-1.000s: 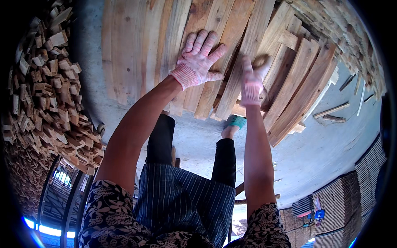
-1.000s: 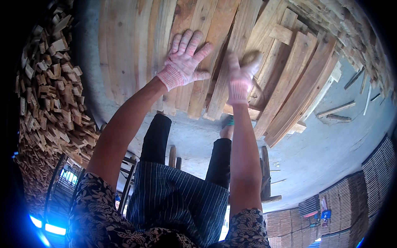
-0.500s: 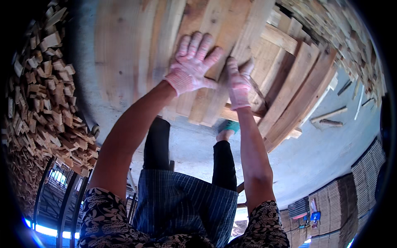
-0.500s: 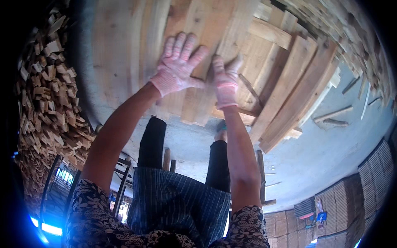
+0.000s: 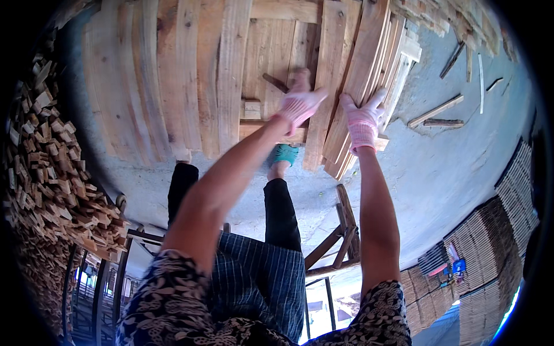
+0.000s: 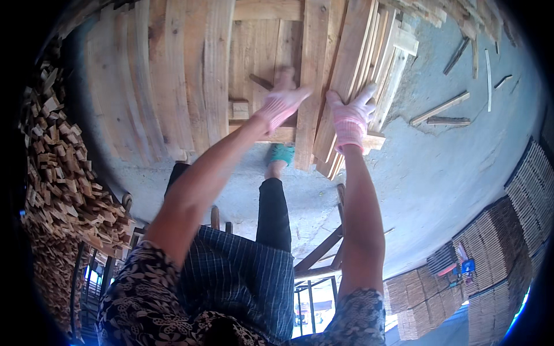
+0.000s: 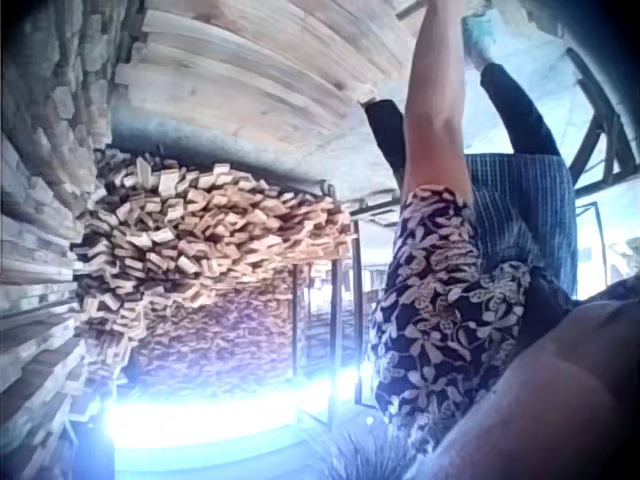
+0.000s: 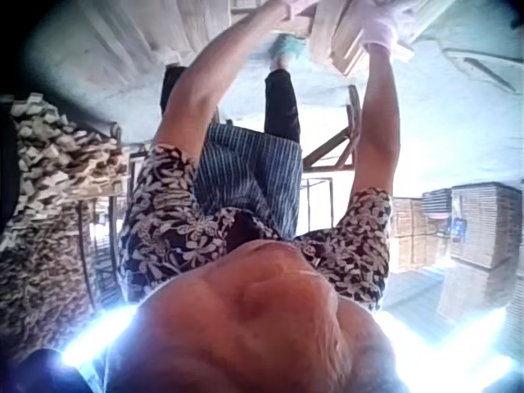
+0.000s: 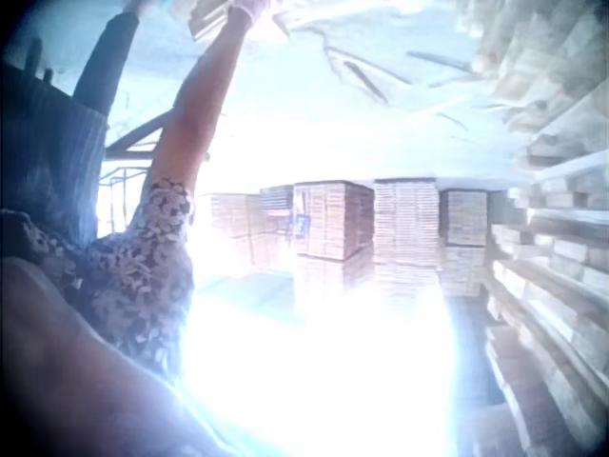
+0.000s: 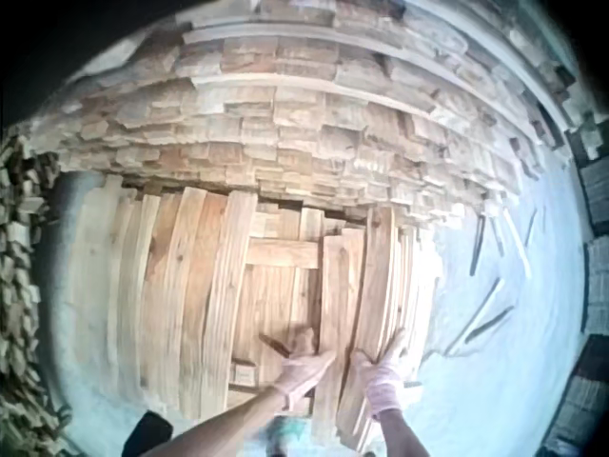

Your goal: The person picks up wooden planks from a pile on the floor and stacks them onto a growing pile. They wear pink gloves and handle the wood by hand, repeatedly lifting and placing the planks.

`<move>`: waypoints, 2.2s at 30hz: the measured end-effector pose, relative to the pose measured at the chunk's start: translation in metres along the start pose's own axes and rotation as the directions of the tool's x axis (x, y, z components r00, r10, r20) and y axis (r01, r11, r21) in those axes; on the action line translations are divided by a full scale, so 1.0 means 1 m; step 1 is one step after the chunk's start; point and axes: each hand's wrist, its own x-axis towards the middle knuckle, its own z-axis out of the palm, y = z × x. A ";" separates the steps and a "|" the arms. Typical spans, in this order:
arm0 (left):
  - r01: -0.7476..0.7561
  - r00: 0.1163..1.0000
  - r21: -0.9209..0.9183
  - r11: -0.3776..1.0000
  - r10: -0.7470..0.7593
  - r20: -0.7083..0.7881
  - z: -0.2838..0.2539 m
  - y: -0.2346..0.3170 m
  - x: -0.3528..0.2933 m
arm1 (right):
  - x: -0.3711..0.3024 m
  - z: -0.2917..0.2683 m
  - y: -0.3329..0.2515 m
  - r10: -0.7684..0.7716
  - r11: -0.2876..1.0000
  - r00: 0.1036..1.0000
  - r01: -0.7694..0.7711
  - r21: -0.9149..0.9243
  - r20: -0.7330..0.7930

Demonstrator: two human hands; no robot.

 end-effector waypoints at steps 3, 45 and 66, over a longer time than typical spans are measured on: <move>0.270 0.961 -0.067 0.960 -0.264 0.086 0.040 0.029 0.002 | -0.004 0.025 0.014 -0.072 0.997 0.977 0.073 -0.002 -0.201; 0.297 0.946 0.703 0.646 -0.302 -0.122 -0.253 -0.038 -0.026 | -0.090 0.097 -0.087 -0.505 0.561 0.667 -0.229 0.796 0.548; 0.310 0.915 0.712 0.629 -0.400 -0.045 -0.260 -0.050 -0.018 | -0.093 0.056 -0.102 -0.220 0.936 0.972 0.185 0.299 0.086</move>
